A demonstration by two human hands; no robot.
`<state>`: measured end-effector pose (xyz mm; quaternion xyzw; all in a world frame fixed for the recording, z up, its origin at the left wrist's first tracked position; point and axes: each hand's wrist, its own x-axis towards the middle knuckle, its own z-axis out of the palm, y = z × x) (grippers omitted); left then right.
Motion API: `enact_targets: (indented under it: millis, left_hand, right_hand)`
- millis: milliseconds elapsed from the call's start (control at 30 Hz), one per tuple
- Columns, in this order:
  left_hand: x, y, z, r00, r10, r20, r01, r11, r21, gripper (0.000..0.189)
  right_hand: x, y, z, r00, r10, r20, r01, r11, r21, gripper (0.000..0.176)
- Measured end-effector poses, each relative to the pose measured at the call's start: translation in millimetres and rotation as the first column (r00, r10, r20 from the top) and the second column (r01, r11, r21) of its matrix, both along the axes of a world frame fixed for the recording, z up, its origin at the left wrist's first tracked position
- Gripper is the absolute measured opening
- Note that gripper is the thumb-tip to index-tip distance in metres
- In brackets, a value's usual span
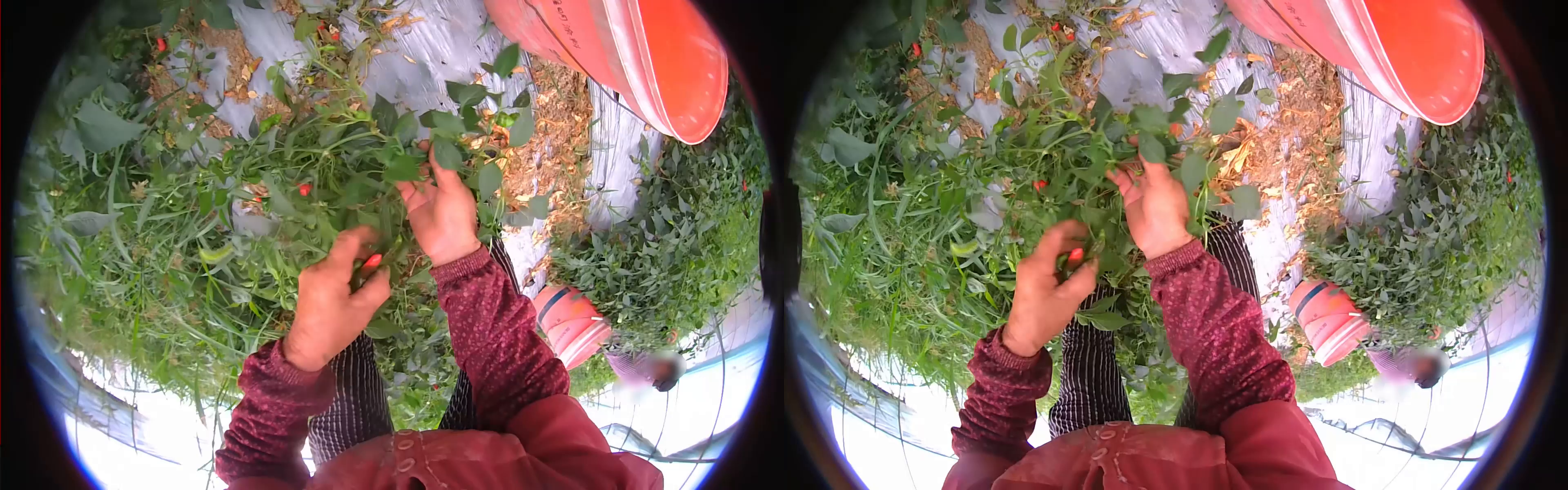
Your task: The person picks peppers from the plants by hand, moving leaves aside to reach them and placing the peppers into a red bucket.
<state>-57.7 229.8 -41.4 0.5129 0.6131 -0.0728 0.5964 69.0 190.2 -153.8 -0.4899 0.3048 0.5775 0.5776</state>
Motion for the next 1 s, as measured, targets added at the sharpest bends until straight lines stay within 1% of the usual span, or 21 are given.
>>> enact_targets:
  millis: [133, 233, 267, 300, 333, 367, 400, 433, 467, 500, 600, 633, 667, 700, 733, 767, 800, 867, 933, 967, 1000]
  left_hand:
    - [4, 17, 13, 0.976, 0.157, 0.149, -0.176, 0.977, 0.122, 0.034]
    - [10, 51, 7, 0.990, 0.102, 0.096, -0.125, 0.955, 0.269, 0.031]
    - [17, 60, 3, 0.978, 0.181, 0.106, -0.198, 0.965, 0.174, 0.025]
    - [27, 67, 1, 0.979, 0.168, 0.116, -0.188, 0.963, 0.192, 0.025]
    - [40, 71, 0, 0.964, 0.214, 0.159, -0.230, 0.969, 0.087, 0.023]
    - [49, 72, -1, 0.945, 0.262, 0.196, -0.262, 0.965, -0.028, 0.022]
    - [45, 69, -11, 0.994, -0.096, 0.045, 0.085, 0.976, 0.199, 0.022]
    - [49, 69, -10, 0.992, -0.111, 0.062, 0.096, 0.975, 0.202, 0.022]
    - [55, 68, -6, 0.966, -0.254, 0.044, 0.229, 0.923, 0.310, 0.023]
    - [63, 67, -4, 0.921, -0.389, 0.019, 0.346, 0.839, 0.421, 0.024]
    - [78, 60, 0, 0.901, -0.408, 0.149, 0.268, 0.792, 0.548, 0.027]
    - [89, 65, 10, 0.866, -0.462, 0.190, 0.251, 0.731, 0.635, 0.027]
    - [103, 72, 17, 0.856, -0.475, 0.202, 0.250, 0.724, 0.643, 0.027]
    - [122, 81, 25, 0.867, -0.430, 0.251, 0.174, 0.733, 0.657, 0.027]
    - [142, 92, 29, 0.874, -0.382, 0.300, 0.092, 0.736, 0.671, 0.026]
    - [160, 105, 32, 0.936, -0.151, 0.318, -0.019, 0.881, 0.473, 0.025]
    - [182, 123, 34, 0.899, -0.011, 0.438, -0.137, 0.942, 0.306, 0.026]
    - [226, 150, 30, 0.779, -0.222, 0.587, -0.040, 0.915, 0.400, 0.028]
    - [262, 156, 14, 0.624, -0.347, 0.700, -0.116, 0.845, 0.522, 0.030]
    - [256, 164, 12, 0.666, -0.328, 0.671, -0.109, 0.846, 0.522, 0.030]
    - [245, 173, 17, 0.566, -0.367, 0.738, -0.068, 0.872, 0.485, 0.038]
  right_hand:
    - [-1, 2, 14, 0.966, 0.259, 0.003, -0.253, 0.939, 0.232, 0.046]
    - [7, -2, 20, 0.798, 0.584, 0.150, -0.584, 0.686, 0.435, 0.051]
    - [9, -2, 22, 0.712, 0.665, 0.224, -0.677, 0.567, 0.470, 0.052]
    - [10, 1, 25, 0.718, 0.653, 0.242, -0.674, 0.565, 0.476, 0.052]
    - [10, 3, 28, 0.853, 0.511, -0.103, -0.379, 0.743, 0.552, 0.049]
    - [9, 4, 31, 0.843, 0.307, -0.443, -0.050, 0.863, 0.503, 0.045]
    - [-3, -4, 14, 0.779, 0.140, -0.611, 0.113, 0.927, 0.358, 0.038]
    - [-13, -19, 0, 0.791, 0.130, -0.597, 0.121, 0.925, 0.361, 0.038]
    - [-20, -38, -12, 0.923, 0.217, -0.318, -0.074, 0.911, 0.405, 0.041]
    - [-22, -48, -15, 0.955, 0.295, 0.001, -0.274, 0.884, 0.379, 0.045]
    - [-42, -25, -8, 0.988, 0.145, 0.051, -0.149, 0.829, 0.540, 0.033]
    - [-70, -19, -15, 0.965, -0.258, -0.034, 0.210, 0.694, 0.688, 0.032]
    - [-87, -20, -26, 0.785, -0.585, -0.201, 0.496, 0.401, 0.770, 0.031]
    - [-83, -19, -32, 0.785, -0.586, -0.200, 0.489, 0.388, 0.781, 0.031]
    - [-86, -46, -26, 0.803, -0.582, -0.130, 0.447, 0.444, 0.777, 0.030]
    - [-79, -40, -35, 0.815, -0.576, -0.058, 0.408, 0.501, 0.764, 0.030]
    - [-74, -35, -44, 0.825, -0.565, 0.014, 0.372, 0.561, 0.740, 0.029]
    - [-76, -33, -55, 0.844, -0.516, 0.145, 0.305, 0.685, 0.662, 0.028]
    - [-83, 2, -73, 0.868, -0.433, 0.244, 0.246, 0.802, 0.545, 0.028]
    - [-83, -5, -80, 0.888, -0.373, 0.267, 0.217, 0.855, 0.472, 0.027]
    - [-70, -29, -80, 0.914, -0.302, 0.271, 0.184, 0.904, 0.387, 0.027]
